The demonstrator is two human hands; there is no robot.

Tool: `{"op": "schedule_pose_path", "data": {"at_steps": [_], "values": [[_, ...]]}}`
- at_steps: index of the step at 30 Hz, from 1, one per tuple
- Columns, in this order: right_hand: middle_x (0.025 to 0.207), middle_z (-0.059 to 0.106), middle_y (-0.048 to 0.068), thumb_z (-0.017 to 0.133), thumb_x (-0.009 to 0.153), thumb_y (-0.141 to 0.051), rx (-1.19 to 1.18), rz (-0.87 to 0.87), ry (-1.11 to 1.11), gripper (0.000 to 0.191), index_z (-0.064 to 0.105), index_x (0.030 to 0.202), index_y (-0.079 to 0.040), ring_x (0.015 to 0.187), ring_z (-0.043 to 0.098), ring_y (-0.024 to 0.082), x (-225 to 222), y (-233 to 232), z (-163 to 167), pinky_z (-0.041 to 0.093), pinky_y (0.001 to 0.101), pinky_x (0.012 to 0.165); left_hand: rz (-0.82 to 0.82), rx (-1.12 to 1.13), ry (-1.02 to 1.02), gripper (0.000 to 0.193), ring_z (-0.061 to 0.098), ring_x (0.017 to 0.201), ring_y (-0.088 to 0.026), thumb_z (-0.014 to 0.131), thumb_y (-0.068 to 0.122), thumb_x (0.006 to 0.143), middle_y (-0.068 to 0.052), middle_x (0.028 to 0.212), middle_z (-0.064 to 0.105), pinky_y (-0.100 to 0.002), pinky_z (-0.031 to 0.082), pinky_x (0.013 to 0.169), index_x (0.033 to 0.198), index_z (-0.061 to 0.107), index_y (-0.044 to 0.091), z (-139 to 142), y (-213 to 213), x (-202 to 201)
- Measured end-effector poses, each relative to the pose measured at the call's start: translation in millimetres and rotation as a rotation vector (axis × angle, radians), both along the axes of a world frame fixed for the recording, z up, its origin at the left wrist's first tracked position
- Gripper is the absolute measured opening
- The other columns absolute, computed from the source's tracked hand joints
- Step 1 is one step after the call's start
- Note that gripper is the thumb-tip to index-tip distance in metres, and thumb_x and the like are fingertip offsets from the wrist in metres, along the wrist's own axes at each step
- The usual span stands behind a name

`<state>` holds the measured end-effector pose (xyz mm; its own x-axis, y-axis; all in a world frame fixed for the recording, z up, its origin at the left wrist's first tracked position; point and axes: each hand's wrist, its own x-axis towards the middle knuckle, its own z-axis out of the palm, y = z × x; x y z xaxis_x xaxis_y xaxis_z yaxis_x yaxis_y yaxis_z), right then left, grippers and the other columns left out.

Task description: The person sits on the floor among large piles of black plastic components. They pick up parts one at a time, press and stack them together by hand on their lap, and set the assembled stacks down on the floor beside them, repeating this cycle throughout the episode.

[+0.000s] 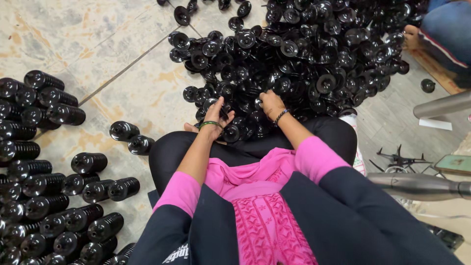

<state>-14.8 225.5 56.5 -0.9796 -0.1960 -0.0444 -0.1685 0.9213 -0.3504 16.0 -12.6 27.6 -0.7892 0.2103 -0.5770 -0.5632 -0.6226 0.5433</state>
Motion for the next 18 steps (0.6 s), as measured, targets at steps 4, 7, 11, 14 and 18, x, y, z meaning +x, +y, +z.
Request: {"op": "schedule_pose_path", "data": {"at_steps": [4,7,11,14,18], "values": [[0.093,0.072,0.015,0.079,0.087,-0.012,-0.213,-0.031,0.23,0.011,0.075,0.095,-0.006,0.095,0.07,0.033,6.7,7.9,7.6,0.057,0.0413,0.086,-0.041,-0.031,-0.014,0.042,0.07,0.089,-0.029,0.073,0.043,0.091,-0.009,0.107,0.063,-0.037,0.063,0.072,0.117,0.055,0.016,-0.2,2.8,-0.3],[0.096,0.075,0.011,0.076,0.088,-0.008,-0.716,-0.149,0.037,0.017,0.075,0.102,0.0,0.088,0.076,0.02,27.7,-2.3,-0.5,0.061,0.0301,0.078,-0.148,-0.005,0.049,0.044,0.071,0.091,-0.026,0.072,0.039,0.09,-0.007,0.113,0.067,-0.037,0.064,0.076,0.124,0.056,0.017,-6.1,5.5,2.6],[0.099,0.075,0.008,0.07,0.096,-0.008,-1.231,-0.092,-0.375,0.021,0.071,0.112,0.005,0.086,0.072,0.012,54.3,-22.6,-28.2,0.06,0.0257,0.081,-0.394,0.023,0.144,0.047,0.071,0.096,-0.02,0.069,0.04,0.097,-0.007,0.112,0.066,-0.037,0.063,0.082,0.132,0.052,0.013,-11.9,12.9,5.3],[0.103,0.075,0.007,0.07,0.095,-0.007,-1.346,-0.227,-0.472,0.021,0.07,0.112,0.007,0.088,0.071,0.011,65.9,-27.5,-42.8,0.06,0.0256,0.082,-0.425,-0.105,0.182,0.05,0.07,0.095,-0.017,0.068,0.038,0.096,-0.005,0.112,0.065,-0.036,0.062,0.082,0.138,0.051,0.016,-11.3,16.3,10.5],[0.1,0.075,0.009,0.07,0.096,-0.008,-1.248,-0.195,-0.443,0.019,0.07,0.108,0.006,0.085,0.073,0.012,70.1,-25.8,-44.0,0.061,0.0261,0.08,-0.466,-0.164,0.275,0.049,0.071,0.093,-0.019,0.071,0.031,0.095,-0.009,0.111,0.067,-0.036,0.062,0.081,0.136,0.051,0.014,-10.7,16.5,18.2]]}}
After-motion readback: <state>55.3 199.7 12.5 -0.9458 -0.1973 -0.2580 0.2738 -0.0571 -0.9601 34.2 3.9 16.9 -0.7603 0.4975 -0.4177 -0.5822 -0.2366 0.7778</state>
